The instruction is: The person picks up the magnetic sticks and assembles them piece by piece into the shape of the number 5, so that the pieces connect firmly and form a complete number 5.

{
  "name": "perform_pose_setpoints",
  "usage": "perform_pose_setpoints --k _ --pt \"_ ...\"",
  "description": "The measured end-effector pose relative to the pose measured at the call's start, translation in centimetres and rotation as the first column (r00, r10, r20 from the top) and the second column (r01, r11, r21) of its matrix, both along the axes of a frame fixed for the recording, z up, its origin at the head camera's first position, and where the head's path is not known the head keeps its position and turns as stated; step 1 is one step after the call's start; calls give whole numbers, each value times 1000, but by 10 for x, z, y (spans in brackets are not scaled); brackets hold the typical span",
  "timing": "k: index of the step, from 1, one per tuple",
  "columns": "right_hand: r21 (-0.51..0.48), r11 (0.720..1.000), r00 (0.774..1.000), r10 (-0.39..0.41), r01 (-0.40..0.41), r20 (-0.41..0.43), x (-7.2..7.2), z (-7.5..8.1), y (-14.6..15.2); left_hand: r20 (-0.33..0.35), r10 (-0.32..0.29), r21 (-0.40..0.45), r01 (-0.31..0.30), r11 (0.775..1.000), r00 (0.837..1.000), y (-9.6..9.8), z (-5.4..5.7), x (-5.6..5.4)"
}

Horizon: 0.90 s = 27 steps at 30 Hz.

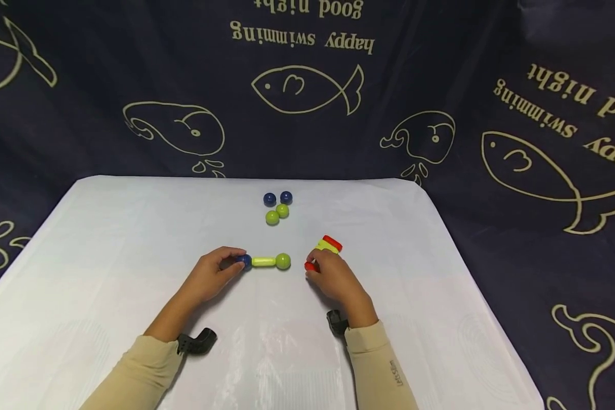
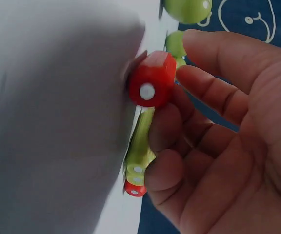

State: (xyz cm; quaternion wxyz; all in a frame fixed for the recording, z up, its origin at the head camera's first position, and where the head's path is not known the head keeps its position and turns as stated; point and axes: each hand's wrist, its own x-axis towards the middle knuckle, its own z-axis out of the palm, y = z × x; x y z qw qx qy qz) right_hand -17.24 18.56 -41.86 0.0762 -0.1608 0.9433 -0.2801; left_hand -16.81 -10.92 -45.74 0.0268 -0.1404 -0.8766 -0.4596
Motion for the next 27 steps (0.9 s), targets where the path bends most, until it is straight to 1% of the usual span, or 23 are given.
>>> perform_pose_setpoints --k 3,7,10,13,16,19,22,24,27 --pt "15 1000 1000 -5 5 14 1 0 -3 9 1 -12 -1 1000 1000 -1 -2 0" --pt "33 999 998 -20 18 59 2 0 -4 22 -4 -16 5 1000 1000 -2 -3 0" --pt "42 999 996 -28 25 90 3 1 -5 17 -5 -5 5 1000 1000 -2 -4 -1" --pt "30 999 994 -27 23 108 2 3 -5 -6 -3 6 3 1000 1000 -2 -5 -2" --pt "-22 1000 992 -5 8 129 2 3 -3 -23 -8 21 8 1000 1000 -3 -6 -3" --pt "-112 994 987 29 -11 159 2 6 -3 -33 -20 45 21 999 999 -3 -8 -2" --pt "-209 977 982 81 -44 171 3 7 -9 -40 -27 60 29 998 999 -3 -10 -2" --pt "-270 960 978 124 -75 170 4 6 -16 -47 -25 59 28 998 999 -3 -11 -2" --pt "-328 938 966 181 -113 183 7 3 -32 -47 -21 42 23 999 999 -3 -11 -2"
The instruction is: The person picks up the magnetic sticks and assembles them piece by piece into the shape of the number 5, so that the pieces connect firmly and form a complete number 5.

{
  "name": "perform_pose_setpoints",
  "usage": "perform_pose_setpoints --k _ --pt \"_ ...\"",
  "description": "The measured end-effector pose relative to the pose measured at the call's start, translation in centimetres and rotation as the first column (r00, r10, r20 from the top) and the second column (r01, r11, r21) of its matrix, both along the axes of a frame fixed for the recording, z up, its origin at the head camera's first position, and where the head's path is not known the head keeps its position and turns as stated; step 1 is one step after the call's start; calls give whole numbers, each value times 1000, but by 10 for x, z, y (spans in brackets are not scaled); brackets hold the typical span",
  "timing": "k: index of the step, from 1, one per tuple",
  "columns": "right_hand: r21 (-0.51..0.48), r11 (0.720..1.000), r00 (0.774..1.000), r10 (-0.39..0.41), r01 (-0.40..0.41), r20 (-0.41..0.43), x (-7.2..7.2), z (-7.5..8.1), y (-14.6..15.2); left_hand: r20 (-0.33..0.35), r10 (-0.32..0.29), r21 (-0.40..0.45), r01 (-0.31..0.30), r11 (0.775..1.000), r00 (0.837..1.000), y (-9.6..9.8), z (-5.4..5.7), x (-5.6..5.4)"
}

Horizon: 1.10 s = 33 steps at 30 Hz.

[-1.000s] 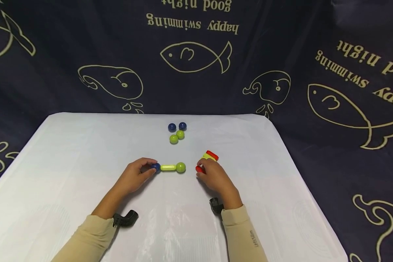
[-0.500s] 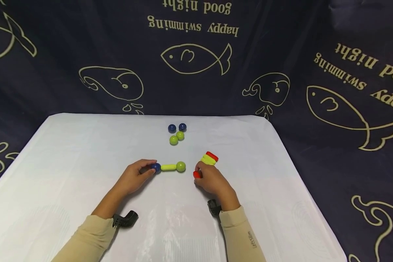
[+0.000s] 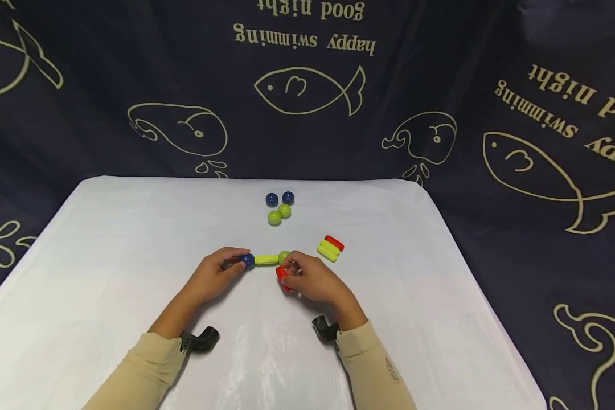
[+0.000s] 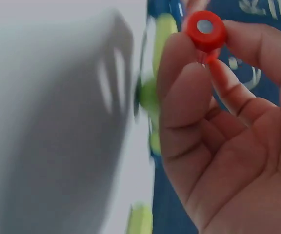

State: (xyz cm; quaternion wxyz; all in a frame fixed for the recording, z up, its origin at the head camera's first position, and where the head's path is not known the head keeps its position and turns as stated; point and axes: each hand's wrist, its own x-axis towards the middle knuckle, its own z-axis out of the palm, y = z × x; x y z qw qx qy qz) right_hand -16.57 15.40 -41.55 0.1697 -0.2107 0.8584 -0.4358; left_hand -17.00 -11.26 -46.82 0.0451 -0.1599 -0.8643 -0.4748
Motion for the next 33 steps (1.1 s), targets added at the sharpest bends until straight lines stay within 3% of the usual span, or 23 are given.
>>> perform_pose_setpoints --k 5,12,17,27,33 --pt "-63 998 996 22 -17 86 4 -3 -27 5 1 -15 -1 1000 1000 1 2 -2" --pt "-182 981 978 -31 69 205 4 -14 -53 20 0 0 0 1000 1000 0 3 -1" --pt "-237 968 971 -29 86 237 4 -16 -63 22 -9 20 9 1000 1000 -1 3 -1" --pt "-265 950 956 -91 168 281 4 -18 -74 26 -5 7 5 1000 1000 0 4 -3" --pt "-285 943 955 -90 173 284 2 -22 -77 36 4 -2 -4 1000 999 -2 3 -2"
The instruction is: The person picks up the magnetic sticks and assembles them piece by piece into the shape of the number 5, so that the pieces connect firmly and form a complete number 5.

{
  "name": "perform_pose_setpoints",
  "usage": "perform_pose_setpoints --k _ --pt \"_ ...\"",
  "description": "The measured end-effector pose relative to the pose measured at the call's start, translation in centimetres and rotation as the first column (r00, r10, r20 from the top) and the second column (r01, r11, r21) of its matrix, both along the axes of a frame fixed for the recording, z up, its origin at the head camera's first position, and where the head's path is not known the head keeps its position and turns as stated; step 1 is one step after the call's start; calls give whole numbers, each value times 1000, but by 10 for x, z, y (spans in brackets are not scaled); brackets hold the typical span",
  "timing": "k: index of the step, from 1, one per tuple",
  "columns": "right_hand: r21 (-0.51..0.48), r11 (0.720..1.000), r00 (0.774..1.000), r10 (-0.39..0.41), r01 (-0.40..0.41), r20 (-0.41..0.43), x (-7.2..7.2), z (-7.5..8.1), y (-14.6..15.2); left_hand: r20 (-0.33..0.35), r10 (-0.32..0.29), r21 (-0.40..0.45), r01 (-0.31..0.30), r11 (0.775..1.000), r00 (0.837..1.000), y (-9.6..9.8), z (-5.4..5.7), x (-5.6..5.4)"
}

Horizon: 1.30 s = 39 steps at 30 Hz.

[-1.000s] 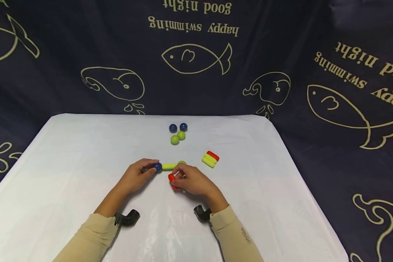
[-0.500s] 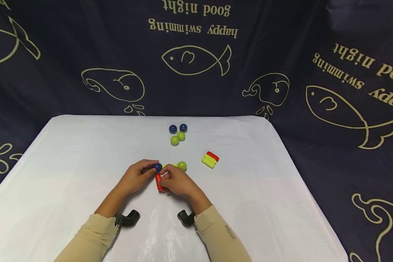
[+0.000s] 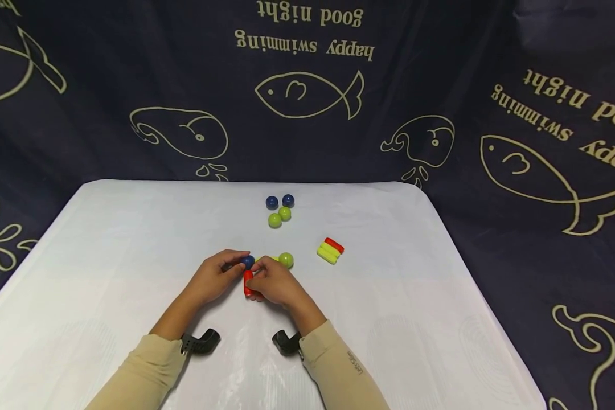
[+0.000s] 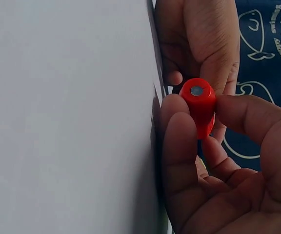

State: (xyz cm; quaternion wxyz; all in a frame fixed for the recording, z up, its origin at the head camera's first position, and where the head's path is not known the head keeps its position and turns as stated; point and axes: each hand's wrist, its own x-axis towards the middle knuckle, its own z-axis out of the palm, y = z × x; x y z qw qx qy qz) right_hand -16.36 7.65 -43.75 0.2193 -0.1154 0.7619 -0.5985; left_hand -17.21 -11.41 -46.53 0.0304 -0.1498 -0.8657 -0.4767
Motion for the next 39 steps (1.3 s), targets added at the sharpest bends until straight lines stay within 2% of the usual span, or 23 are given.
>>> perform_pose_setpoints --k 5,14,30,35,39 --pt "16 1000 1000 -10 10 -8 0 1 -2 -5 5 10 -5 1000 1000 0 -1 0" --pt "36 999 999 -39 38 29 -2 3 -4 5 9 13 -9 1000 1000 1 -1 1" --pt "32 999 1000 2 -2 -9 -2 0 -5 43 18 -16 -17 1000 999 1 3 2" --pt "132 991 998 30 -23 -56 -5 6 1 35 11 -7 -11 1000 999 2 2 2" --pt "258 965 986 74 -33 -150 -10 20 11 31 7 7 -8 1000 999 2 2 1"
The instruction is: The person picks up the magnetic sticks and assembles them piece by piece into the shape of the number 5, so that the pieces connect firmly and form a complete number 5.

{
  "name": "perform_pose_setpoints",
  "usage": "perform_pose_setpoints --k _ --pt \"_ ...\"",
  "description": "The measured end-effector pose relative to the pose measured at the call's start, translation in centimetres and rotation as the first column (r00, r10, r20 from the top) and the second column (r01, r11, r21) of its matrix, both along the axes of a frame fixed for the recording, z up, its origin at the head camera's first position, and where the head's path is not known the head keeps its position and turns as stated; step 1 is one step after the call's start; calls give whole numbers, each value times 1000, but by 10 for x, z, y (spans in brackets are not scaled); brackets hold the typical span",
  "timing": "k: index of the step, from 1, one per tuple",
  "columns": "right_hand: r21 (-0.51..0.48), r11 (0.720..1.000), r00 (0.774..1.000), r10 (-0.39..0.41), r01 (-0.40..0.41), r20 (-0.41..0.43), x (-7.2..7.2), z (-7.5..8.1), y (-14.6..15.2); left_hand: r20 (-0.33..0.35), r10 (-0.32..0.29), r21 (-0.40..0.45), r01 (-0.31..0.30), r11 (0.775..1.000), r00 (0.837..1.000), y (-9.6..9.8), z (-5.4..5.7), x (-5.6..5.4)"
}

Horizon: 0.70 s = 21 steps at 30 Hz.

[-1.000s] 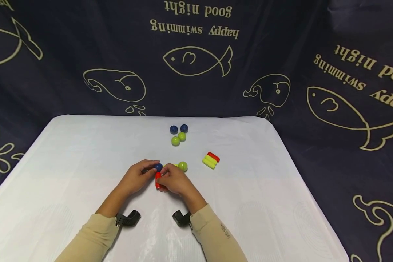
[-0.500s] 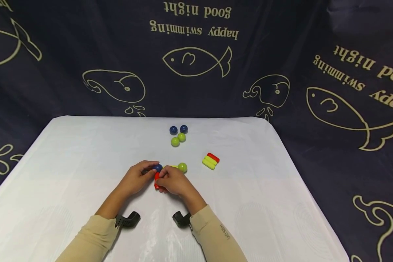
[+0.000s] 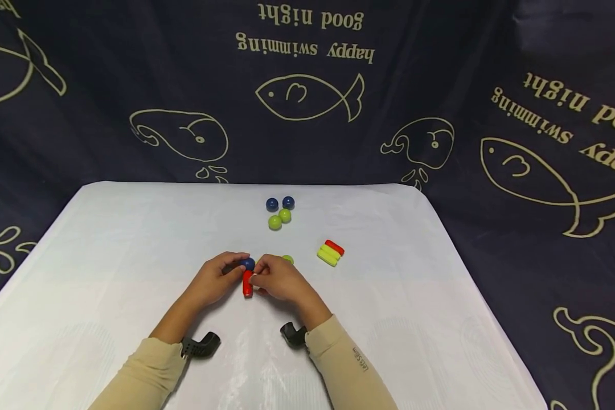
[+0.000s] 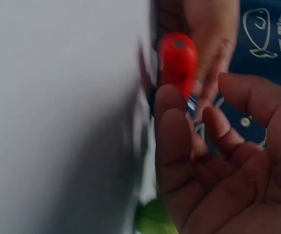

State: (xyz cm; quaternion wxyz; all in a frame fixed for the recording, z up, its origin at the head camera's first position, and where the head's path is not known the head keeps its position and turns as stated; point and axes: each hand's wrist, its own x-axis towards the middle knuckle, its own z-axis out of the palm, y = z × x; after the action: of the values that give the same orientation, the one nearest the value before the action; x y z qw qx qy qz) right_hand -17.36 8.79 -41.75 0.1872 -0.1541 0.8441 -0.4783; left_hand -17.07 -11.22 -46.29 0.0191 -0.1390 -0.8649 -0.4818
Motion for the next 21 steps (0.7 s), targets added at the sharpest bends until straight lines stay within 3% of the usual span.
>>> perform_pose_setpoints --k 8,14,21 --pt "135 990 971 -15 49 -240 -30 27 23 10 12 -17 -11 1000 1000 1 -1 -2" --pt "172 982 957 -20 72 -289 -63 37 32 19 14 -26 -13 1000 1000 1 -3 -2" --pt "267 963 950 43 44 -310 -98 38 33 20 19 -23 -19 1000 1000 1 -3 -1"
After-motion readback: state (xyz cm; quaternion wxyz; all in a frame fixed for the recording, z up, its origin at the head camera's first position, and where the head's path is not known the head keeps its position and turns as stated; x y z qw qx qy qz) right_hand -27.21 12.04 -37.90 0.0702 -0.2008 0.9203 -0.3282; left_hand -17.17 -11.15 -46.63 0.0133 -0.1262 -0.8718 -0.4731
